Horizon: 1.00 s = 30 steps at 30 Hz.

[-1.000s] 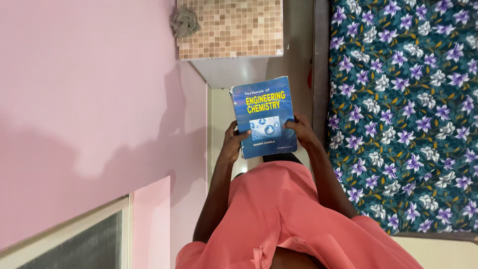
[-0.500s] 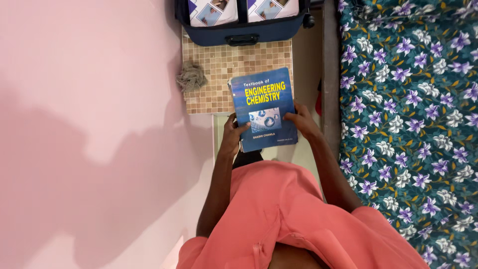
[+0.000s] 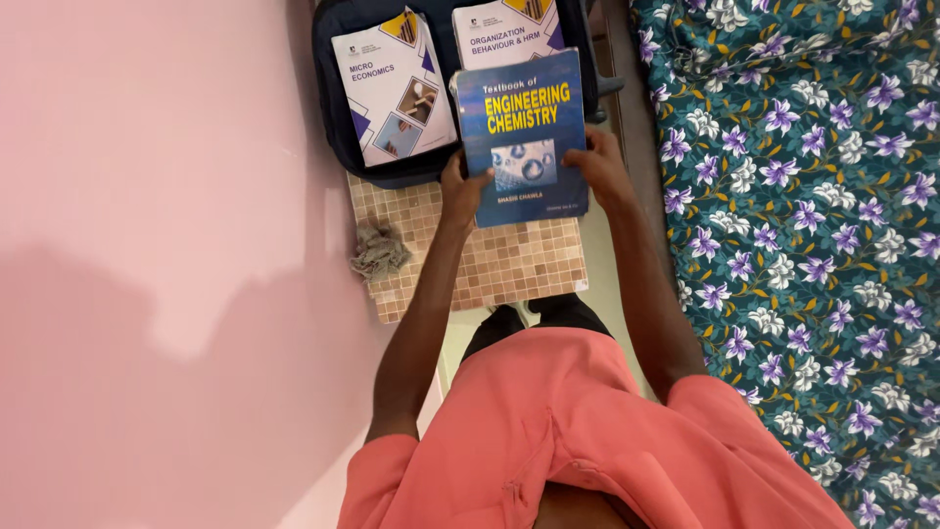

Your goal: The person picks up several books from a shelf and places them one by one into an open suitcase on the floor.

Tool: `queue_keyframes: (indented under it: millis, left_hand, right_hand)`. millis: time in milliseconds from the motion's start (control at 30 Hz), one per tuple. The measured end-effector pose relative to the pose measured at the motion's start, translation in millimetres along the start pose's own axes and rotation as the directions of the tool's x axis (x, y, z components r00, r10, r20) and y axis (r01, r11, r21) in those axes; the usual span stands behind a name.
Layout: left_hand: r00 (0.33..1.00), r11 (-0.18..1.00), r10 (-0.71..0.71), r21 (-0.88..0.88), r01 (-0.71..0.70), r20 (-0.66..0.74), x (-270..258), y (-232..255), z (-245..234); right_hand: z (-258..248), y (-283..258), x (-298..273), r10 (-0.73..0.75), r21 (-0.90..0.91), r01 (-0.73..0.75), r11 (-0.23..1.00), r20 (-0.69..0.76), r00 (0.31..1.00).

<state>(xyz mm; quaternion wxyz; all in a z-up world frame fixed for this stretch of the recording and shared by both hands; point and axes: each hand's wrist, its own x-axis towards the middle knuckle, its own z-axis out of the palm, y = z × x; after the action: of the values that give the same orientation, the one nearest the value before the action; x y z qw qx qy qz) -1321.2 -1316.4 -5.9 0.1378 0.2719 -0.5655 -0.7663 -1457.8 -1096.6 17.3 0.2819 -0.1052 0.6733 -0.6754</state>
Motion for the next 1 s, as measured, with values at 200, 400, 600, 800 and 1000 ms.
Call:
queue_keyframes:
  millis: [200,400,600,800,1000]
  left_hand:
    - [0.988,0.956,0.147,0.262,-0.130,-0.043,126,-3,18]
    - [0.983,0.806,0.097,0.592,0.012,-0.153,185,-25,20]
    - [0.909,0.533,0.413,0.824,-0.193,-0.055,189,-79,16]
    - [0.969,0.649,0.237,0.753,-0.107,-0.066,167,-77,16]
    - [0.982,0.304,0.186,0.948,-0.094,0.038,75,-51,36]
  right_hand:
    - [0,-14,125,-0.029,-0.007,0.029,1.000,-0.027,0.999]
    - [-5,22,198,0.000,-0.063,-0.002,0.998,-0.032,0.999]
    - [0,82,205,-0.263,-0.652,0.089,0.753,-0.175,0.949]
    - [23,70,165,-0.272,-0.766,0.046,0.641,-0.171,0.947]
    - [37,55,97,-0.375,-0.942,0.154,0.297,0.033,0.926]
